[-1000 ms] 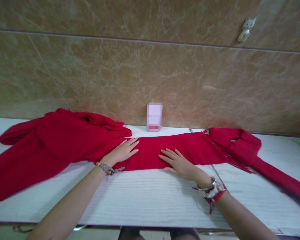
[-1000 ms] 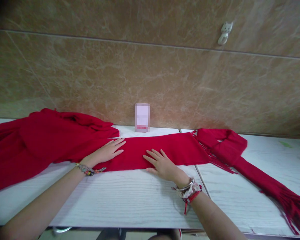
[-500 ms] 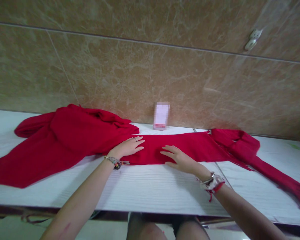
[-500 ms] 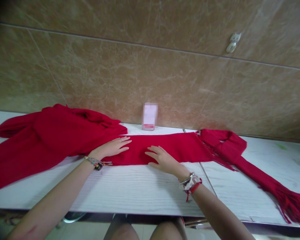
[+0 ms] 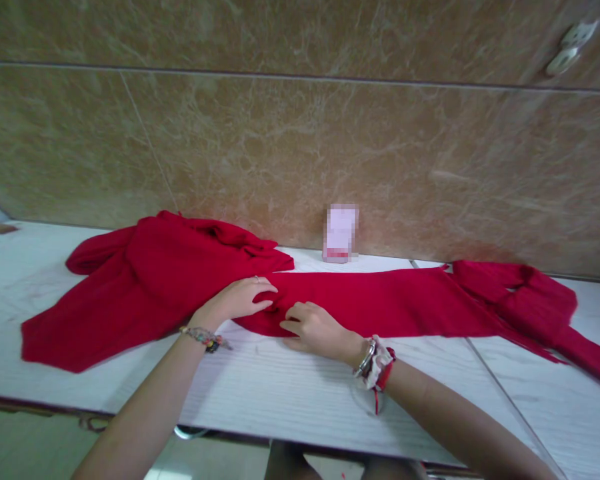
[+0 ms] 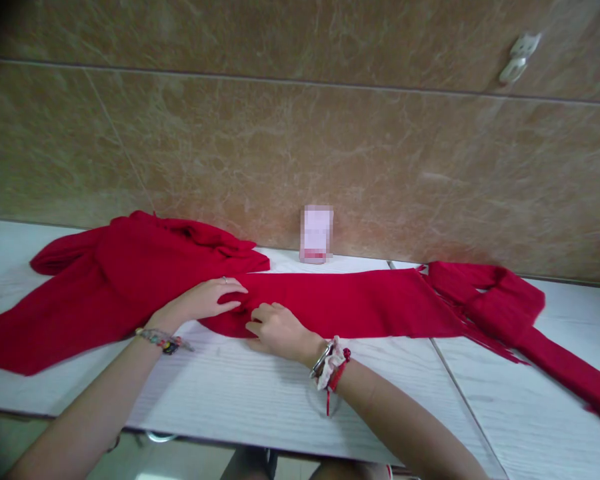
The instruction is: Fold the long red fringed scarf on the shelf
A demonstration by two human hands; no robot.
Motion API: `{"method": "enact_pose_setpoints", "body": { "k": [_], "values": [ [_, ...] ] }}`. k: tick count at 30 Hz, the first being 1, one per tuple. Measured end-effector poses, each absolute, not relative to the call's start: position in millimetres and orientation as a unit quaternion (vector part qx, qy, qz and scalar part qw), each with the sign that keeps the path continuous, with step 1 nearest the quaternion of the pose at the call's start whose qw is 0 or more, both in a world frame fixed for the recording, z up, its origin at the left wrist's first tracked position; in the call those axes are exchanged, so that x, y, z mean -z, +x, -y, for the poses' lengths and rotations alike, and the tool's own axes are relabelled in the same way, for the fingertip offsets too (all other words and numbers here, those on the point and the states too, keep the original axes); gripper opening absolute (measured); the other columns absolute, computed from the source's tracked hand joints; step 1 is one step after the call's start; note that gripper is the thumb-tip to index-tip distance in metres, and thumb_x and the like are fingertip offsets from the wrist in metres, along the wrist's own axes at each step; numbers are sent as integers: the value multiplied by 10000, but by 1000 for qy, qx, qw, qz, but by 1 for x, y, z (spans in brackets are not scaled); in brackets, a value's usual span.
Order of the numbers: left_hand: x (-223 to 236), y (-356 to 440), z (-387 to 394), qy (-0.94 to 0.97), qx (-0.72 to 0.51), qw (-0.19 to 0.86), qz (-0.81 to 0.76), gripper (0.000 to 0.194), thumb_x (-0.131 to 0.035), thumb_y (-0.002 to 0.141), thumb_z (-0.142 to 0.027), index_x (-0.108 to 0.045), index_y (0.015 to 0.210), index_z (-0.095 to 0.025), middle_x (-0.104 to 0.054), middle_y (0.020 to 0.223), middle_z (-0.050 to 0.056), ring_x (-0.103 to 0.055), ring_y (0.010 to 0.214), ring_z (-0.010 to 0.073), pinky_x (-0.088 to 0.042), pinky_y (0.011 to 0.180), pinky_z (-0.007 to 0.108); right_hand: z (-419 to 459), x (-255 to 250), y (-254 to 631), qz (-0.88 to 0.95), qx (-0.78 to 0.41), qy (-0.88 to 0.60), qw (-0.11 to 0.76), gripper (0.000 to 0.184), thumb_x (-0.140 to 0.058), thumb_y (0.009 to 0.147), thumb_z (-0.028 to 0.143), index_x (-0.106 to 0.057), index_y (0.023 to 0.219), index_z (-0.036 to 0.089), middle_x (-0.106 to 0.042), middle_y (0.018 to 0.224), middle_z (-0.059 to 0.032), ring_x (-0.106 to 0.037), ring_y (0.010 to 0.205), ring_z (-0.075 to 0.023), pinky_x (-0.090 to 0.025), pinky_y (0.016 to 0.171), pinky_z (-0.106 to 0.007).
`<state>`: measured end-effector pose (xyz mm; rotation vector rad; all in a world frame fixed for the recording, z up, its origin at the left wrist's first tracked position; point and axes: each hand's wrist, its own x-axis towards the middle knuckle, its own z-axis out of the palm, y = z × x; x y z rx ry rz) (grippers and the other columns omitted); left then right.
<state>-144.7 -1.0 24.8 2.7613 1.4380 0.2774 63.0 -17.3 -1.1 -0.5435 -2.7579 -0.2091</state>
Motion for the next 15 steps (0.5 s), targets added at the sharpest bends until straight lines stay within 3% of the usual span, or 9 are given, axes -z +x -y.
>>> {"method": "enact_pose_setpoints", "body": {
  "k": [7,10,15],
  "values": [
    [-23,-153,-3,877,-75,5,-474,350,-520,811,-361,-599,1082,-155,-610,1129,78,-535,1055,184,-374,960,299,12,13,57,954,67,-201,211,166,-511,822,164,-645,725,164,-619,721,-32,-515,683,-135,-372,605,-262],
    [-23,-161,-5,868,-85,-18,-488,403,-493,820,-392,-576,1121,-137,-564,1200,94,-482,1127,194,-355,986,315,8,18,59,959,27,-146,240,181,-479,848,183,-657,816,174,-642,819,-47,-541,775,-137,-403,686,-269],
    [-20,-170,-8,862,-107,-67,-492,360,-426,854,-314,-569,1124,-124,-534,1236,94,-425,1184,184,-324,1019,331,6,24,61,969,-32,-115,218,222,-470,849,184,-649,979,193,-626,1031,-76,-537,993,-155,-421,848,-295]
  ]
}}
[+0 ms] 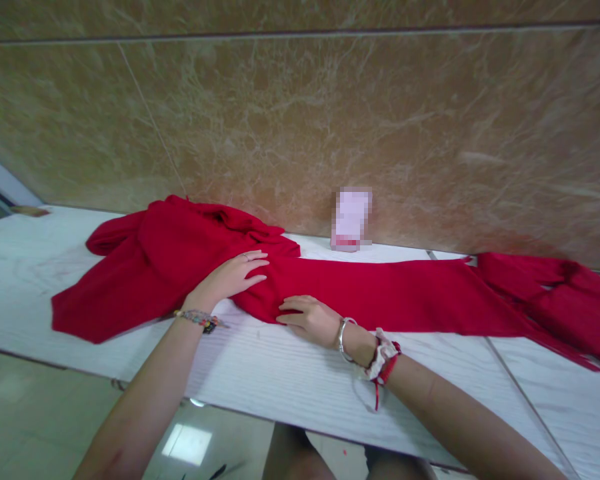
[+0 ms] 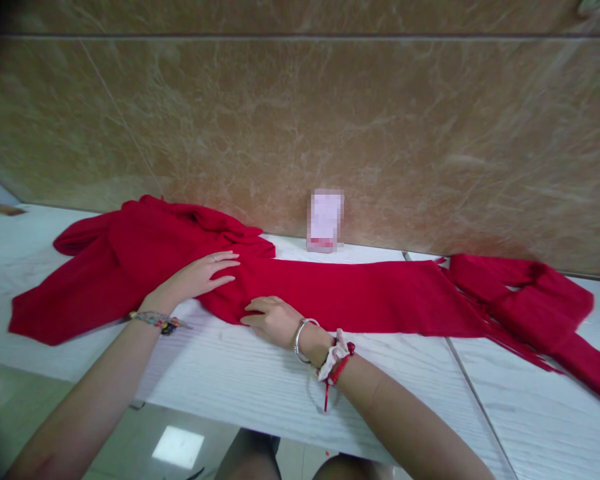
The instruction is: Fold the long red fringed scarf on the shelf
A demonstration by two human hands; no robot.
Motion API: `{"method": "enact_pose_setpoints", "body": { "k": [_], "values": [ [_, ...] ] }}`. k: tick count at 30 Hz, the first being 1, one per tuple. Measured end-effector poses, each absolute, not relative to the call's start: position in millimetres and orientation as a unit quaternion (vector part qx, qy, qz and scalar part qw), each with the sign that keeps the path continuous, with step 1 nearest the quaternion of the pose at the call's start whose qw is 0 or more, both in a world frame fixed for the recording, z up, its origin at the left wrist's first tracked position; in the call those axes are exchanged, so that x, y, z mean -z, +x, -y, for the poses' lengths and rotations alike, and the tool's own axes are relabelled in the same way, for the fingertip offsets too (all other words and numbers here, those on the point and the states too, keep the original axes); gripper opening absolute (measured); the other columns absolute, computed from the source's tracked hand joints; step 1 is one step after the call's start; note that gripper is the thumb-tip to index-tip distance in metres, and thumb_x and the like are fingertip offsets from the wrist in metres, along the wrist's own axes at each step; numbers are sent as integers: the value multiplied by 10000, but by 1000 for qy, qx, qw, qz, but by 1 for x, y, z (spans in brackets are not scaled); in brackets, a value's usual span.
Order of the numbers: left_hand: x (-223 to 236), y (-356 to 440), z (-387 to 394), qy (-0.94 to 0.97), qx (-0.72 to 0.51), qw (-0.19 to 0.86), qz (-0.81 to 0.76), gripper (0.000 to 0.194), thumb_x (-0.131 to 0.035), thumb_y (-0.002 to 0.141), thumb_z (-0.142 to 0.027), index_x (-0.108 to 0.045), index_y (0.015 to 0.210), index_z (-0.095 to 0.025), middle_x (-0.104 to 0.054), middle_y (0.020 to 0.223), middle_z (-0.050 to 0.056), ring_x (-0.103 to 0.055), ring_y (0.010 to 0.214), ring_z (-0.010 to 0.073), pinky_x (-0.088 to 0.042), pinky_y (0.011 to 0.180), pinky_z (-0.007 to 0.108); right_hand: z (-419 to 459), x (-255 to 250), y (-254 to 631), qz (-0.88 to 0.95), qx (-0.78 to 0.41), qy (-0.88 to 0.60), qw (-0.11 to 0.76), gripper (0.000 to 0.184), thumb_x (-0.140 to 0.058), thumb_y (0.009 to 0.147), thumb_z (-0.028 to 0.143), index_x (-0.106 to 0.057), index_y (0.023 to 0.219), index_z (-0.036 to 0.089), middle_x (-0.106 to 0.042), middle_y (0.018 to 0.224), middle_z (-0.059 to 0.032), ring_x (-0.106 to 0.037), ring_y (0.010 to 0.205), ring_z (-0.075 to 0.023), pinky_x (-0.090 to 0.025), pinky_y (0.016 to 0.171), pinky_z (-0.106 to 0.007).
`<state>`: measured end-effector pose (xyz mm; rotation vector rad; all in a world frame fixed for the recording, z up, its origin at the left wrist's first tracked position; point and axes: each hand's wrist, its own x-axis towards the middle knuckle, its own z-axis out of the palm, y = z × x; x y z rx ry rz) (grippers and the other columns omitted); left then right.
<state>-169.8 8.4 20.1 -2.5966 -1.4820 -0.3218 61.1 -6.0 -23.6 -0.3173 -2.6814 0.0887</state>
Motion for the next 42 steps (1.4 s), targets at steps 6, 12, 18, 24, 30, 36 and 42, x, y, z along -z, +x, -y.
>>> {"method": "enact_pose_setpoints", "body": {
  "k": [6,12,18,24,30,36,42],
  "values": [
    [-19,-172,-12,-869,73,111,477,338,-358,856,-189,-584,1099,-121,-541,1226,96,-429,1182,181,-335,1013,327,6,23,64,973,-70,-121,184,281,-450,864,199,-618,1087,229,-579,1149,-81,-509,1078,-163,-396,928,-325],
    [-47,-211,11,-845,73,207,488,360,-349,848,-144,-557,1138,-186,-501,1265,87,-400,1206,207,-284,1023,403,6,21,65,971,-92,-125,180,280,-484,841,182,-627,1076,230,-575,1157,-85,-499,1099,-175,-402,925,-336],
    [-43,-259,52,-728,35,206,653,468,-436,804,-286,-449,1228,-88,-502,1209,186,-499,1074,293,-416,873,408,6,21,64,966,-107,-127,197,288,-501,811,133,-645,1047,215,-585,1137,-87,-521,1071,-176,-410,920,-337],
    [-83,-288,51,-707,17,209,676,323,-263,853,-151,-576,922,-106,-606,916,103,-551,872,204,-430,834,336,6,22,65,966,-112,-123,200,302,-503,808,131,-640,1059,225,-580,1149,-79,-517,1078,-178,-408,924,-340],
    [-159,-273,-3,-653,-32,288,700,336,-261,869,-115,-581,947,-49,-549,992,137,-543,893,246,-444,735,366,5,24,66,964,-114,-122,207,292,-484,826,147,-642,1051,243,-581,1151,-74,-516,1080,-169,-409,921,-339],
    [-105,-220,-23,-718,-33,252,648,309,-363,864,-193,-544,1107,-131,-530,1100,121,-537,966,218,-437,778,308,4,25,66,962,-116,-114,217,286,-486,817,135,-642,1042,219,-590,1134,-81,-524,1069,-171,-417,914,-339],
    [-43,-193,47,-884,5,119,452,307,-442,851,-308,-570,1113,-209,-572,1072,70,-517,1003,189,-369,904,323,4,26,63,959,-106,-126,230,272,-472,825,144,-632,1039,194,-602,1093,-84,-540,1026,-162,-435,896,-321]
  ]
}}
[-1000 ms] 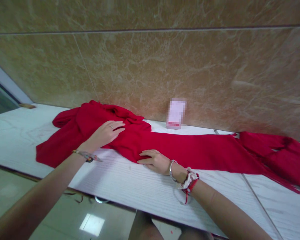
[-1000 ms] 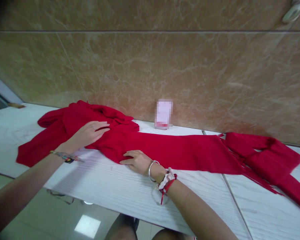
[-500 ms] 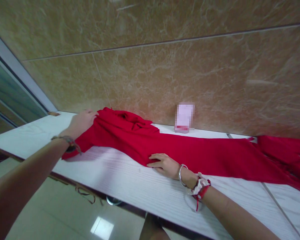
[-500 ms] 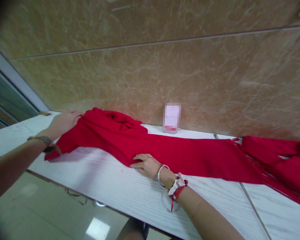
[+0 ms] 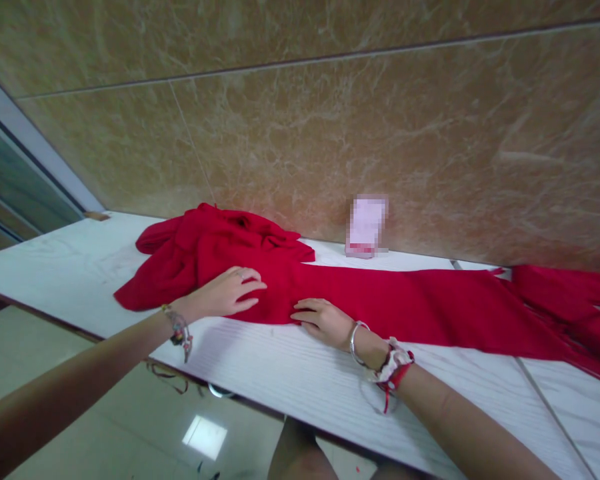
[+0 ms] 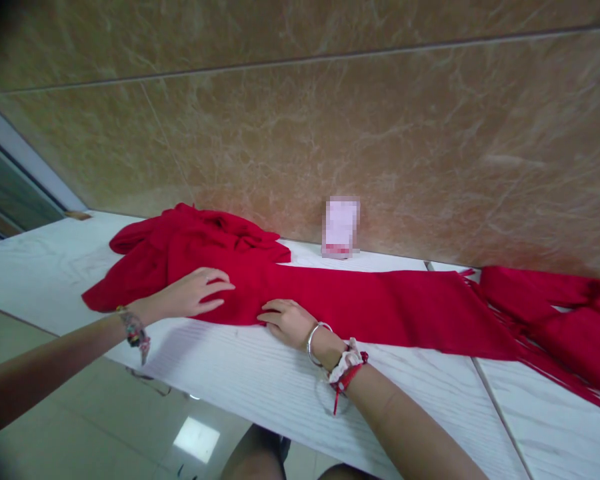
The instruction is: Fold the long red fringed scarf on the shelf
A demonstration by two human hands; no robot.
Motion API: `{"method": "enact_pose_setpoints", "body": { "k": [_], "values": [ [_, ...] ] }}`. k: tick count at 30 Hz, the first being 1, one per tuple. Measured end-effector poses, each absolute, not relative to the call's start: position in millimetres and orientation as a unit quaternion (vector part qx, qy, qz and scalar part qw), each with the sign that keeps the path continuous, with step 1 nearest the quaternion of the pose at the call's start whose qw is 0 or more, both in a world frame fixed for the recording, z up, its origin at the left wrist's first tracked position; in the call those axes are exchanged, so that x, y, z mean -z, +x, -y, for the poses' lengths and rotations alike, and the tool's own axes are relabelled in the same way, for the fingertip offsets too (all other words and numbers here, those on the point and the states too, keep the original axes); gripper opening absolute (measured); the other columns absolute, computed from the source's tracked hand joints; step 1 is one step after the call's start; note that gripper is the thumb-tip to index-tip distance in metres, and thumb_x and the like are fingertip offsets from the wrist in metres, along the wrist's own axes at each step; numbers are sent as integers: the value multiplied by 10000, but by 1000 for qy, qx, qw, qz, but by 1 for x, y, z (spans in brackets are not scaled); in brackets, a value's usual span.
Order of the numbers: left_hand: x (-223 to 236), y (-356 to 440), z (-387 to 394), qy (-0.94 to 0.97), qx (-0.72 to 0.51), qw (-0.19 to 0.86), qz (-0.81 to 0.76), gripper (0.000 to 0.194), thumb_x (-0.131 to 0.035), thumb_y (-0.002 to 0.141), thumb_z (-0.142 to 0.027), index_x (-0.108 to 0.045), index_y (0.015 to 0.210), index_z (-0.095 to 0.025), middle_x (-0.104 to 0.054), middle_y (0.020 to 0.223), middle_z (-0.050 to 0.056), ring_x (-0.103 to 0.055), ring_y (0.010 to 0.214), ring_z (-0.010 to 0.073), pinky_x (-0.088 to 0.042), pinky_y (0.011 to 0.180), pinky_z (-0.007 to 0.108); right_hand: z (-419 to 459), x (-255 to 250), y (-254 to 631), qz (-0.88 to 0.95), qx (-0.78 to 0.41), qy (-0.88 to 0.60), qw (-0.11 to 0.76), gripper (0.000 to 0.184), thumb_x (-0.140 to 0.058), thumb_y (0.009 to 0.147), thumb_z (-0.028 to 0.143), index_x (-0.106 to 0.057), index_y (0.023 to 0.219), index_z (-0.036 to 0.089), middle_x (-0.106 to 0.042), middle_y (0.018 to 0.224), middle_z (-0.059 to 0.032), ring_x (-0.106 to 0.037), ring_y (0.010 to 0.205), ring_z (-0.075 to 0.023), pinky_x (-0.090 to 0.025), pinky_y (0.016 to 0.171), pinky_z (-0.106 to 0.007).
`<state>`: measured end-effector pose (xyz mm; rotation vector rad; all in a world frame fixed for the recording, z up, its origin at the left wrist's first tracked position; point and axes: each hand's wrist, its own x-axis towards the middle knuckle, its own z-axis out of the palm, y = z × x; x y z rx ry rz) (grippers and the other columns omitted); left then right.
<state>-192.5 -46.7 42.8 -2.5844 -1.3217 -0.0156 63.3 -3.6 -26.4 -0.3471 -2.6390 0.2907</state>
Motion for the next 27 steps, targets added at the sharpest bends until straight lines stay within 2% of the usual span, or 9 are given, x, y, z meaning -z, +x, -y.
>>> {"method": "enact_pose_setpoints", "body": {
  "k": [3,7,9,15,19,22,24,27],
  "values": [
    [-36,-185,67,-908,-46,51,413,360,-506,821,-294,-529,1174,-227,-580,1082,59,-539,986,178,-392,879,285,5,25,63,957,-80,-138,241,232,-500,815,167,-646,996,173,-616,1018,-96,-558,956,-173,-464,836,-315],
    [-33,-178,63,-899,-79,78,425,439,-427,792,-48,-515,1188,-215,-599,1077,68,-559,981,169,-418,852,268,7,22,63,959,-41,-163,227,187,-523,807,171,-652,943,167,-629,836,-77,-576,790,-166,-480,727,-302],
    [-31,-176,54,-892,-70,92,438,508,-385,755,16,-509,1187,-220,-602,1084,56,-563,983,154,-423,852,256,7,22,64,958,-45,-171,227,199,-492,822,140,-635,957,174,-627,802,-62,-575,765,-149,-474,718,-277],
    [-27,-178,34,-859,14,152,489,471,-365,756,5,-525,1157,-182,-602,1048,68,-556,968,155,-436,859,271,7,23,65,924,-82,-246,281,246,-443,829,110,-555,1036,184,-613,859,-45,-574,753,-127,-473,674,-232],
    [-38,-183,32,-868,8,208,451,327,-389,795,-32,-616,974,-185,-610,902,83,-555,880,189,-447,803,319,10,18,65,927,-20,-192,322,244,-395,838,84,-578,974,170,-610,824,-58,-556,739,-135,-465,664,-238],
    [-51,-187,29,-845,37,248,472,300,-358,837,-59,-618,930,-175,-595,896,81,-533,883,194,-441,790,331,11,15,66,919,23,-159,361,293,-333,848,61,-582,984,137,-612,807,-81,-544,744,-152,-459,678,-268],
    [-55,-186,26,-836,44,257,483,292,-347,854,-69,-609,939,-166,-590,919,79,-521,902,196,-429,805,338,11,15,66,925,30,-144,351,306,-326,841,49,-590,974,127,-615,788,-83,-543,734,-159,-458,664,-276],
    [-48,-182,24,-884,-46,196,423,266,-388,827,-38,-607,900,-172,-601,883,55,-539,840,173,-425,770,294,11,18,65,950,2,-122,289,276,-385,808,33,-612,927,136,-626,765,-65,-553,719,-155,-461,669,-270]
  ]
}}
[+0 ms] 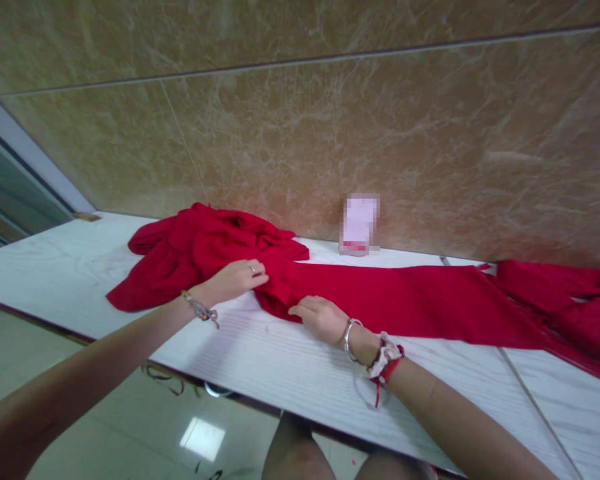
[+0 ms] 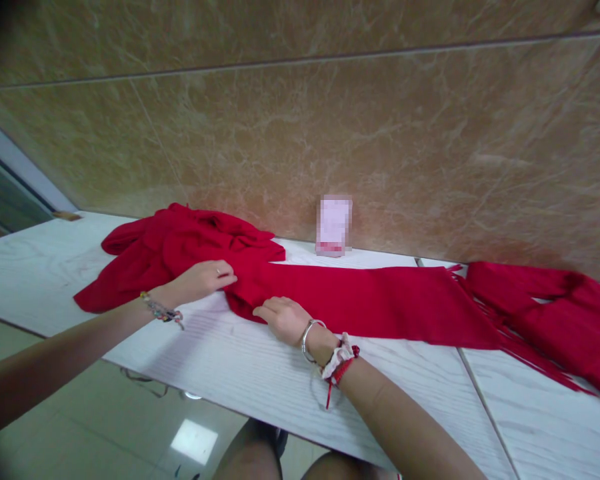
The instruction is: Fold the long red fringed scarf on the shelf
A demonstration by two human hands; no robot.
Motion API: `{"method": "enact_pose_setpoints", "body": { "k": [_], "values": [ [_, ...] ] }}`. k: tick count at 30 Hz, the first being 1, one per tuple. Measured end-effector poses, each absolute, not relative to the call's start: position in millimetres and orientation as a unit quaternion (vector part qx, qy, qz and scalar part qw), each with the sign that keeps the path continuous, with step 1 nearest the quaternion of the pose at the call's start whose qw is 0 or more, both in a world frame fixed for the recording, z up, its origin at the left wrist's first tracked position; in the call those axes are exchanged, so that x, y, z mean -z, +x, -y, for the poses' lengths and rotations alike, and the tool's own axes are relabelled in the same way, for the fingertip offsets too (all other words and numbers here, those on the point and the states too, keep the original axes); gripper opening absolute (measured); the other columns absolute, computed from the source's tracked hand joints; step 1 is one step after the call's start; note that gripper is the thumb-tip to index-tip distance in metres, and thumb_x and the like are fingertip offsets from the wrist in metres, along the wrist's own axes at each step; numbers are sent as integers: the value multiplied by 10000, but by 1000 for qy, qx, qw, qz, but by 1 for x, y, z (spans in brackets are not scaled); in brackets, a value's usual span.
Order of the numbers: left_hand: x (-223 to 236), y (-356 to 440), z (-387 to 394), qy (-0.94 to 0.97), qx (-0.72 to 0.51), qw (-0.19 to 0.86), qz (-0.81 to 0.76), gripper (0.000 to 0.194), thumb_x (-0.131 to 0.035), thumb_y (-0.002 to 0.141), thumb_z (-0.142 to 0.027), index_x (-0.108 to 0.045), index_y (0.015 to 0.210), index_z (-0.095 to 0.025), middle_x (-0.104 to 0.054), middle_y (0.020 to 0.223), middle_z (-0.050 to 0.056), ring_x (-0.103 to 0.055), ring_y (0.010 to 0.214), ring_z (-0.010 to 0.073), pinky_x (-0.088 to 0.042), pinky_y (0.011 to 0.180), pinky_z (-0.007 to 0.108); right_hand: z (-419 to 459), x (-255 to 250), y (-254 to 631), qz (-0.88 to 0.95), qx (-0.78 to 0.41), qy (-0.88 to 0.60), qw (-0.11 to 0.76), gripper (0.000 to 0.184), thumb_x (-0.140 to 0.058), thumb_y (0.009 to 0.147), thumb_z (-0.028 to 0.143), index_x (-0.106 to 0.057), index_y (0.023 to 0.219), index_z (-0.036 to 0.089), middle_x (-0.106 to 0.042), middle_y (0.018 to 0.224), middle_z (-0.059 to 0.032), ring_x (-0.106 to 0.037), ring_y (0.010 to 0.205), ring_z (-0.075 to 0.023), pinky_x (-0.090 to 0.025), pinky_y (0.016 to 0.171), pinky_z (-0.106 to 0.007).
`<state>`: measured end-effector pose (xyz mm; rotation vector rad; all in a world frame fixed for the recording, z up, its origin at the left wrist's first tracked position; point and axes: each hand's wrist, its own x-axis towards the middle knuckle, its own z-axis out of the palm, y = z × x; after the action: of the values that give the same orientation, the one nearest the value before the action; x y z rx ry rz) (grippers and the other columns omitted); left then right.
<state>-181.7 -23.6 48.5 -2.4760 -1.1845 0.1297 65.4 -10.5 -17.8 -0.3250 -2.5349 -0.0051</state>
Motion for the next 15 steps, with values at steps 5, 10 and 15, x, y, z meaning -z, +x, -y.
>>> {"method": "enact_pose_setpoints", "body": {
  "k": [5,10,15],
  "values": [
    [-34,-184,34,-900,-119,154,391,322,-460,778,-51,-560,1055,-182,-601,1007,56,-548,912,167,-385,798,274,11,18,64,962,-61,-125,234,195,-495,773,67,-622,906,131,-640,798,-57,-565,761,-146,-459,742,-252],
    [-33,-175,45,-916,-86,161,356,255,-540,802,-267,-571,1046,-198,-598,1012,61,-535,931,193,-346,799,315,11,17,64,961,-52,-144,232,185,-498,792,107,-617,930,140,-642,835,-72,-569,811,-157,-464,719,-253],
    [-22,-154,43,-912,-29,212,350,230,-528,785,-108,-574,1001,-173,-607,903,43,-546,822,161,-354,745,296,10,21,65,956,-49,-151,245,243,-444,784,56,-596,943,158,-636,788,-60,-577,750,-145,-465,674,-242]
  ]
}}
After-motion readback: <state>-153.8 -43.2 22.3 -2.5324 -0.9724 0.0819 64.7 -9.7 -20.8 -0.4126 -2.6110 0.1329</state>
